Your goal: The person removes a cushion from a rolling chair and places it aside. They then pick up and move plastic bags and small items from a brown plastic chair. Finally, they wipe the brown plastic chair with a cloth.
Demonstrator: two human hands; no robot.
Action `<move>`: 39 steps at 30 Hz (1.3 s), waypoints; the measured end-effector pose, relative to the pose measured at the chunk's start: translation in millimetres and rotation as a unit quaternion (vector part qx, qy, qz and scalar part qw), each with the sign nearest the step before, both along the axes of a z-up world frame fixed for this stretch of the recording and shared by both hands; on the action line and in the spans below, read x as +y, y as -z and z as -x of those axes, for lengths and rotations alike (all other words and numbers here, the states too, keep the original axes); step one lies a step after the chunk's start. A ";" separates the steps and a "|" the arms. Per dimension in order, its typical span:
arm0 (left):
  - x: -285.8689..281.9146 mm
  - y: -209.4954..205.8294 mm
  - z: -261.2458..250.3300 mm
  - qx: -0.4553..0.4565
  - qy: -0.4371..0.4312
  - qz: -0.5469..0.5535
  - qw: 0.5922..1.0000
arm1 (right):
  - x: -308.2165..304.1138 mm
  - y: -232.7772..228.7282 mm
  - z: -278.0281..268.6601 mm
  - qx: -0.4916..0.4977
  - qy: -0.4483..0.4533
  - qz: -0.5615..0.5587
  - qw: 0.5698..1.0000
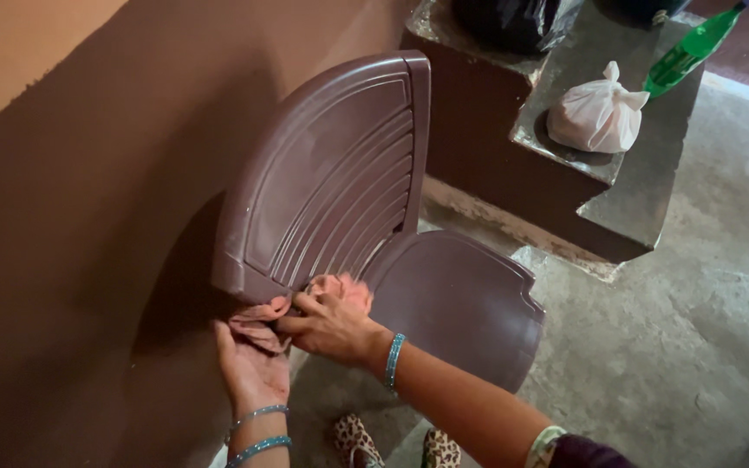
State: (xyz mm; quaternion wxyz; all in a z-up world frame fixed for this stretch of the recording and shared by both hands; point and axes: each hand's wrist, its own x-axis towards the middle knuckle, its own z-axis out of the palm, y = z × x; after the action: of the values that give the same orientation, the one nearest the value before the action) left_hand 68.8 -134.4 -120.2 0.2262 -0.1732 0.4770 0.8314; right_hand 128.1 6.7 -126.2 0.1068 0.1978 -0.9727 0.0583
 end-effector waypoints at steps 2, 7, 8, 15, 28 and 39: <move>-1.2 1.6 -5.2 0.011 -0.007 -0.030 0.999 | 0.6 -10.8 -0.4 0.005 -0.013 0.011 1.000; -6.2 27.2 -4.9 -0.113 -0.058 -0.020 0.992 | 3.4 -2.5 4.8 0.009 -0.044 0.049 0.998; -4.1 37.7 -5.6 -0.121 -0.064 -0.027 0.990 | 5.6 6.4 6.7 0.027 -0.042 0.024 0.998; -6.4 125.3 -7.9 -0.031 -0.023 -0.169 0.985 | 16.7 97.9 -3.1 0.050 0.006 -0.013 0.999; 10.8 166.7 -20.3 -0.122 -0.027 0.019 0.992 | 11.4 128.1 -13.5 -0.168 0.085 -0.014 0.982; 24.0 220.1 -39.3 -0.147 -0.003 0.012 0.989 | 36.4 195.0 -28.4 -0.276 0.068 -0.045 0.958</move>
State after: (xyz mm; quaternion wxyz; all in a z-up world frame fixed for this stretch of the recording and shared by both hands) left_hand 108.1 -110.4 -340.3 0.2897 -0.2977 0.4479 0.7917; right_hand 156.5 43.1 -321.2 -0.1712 0.1122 -0.9770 0.0593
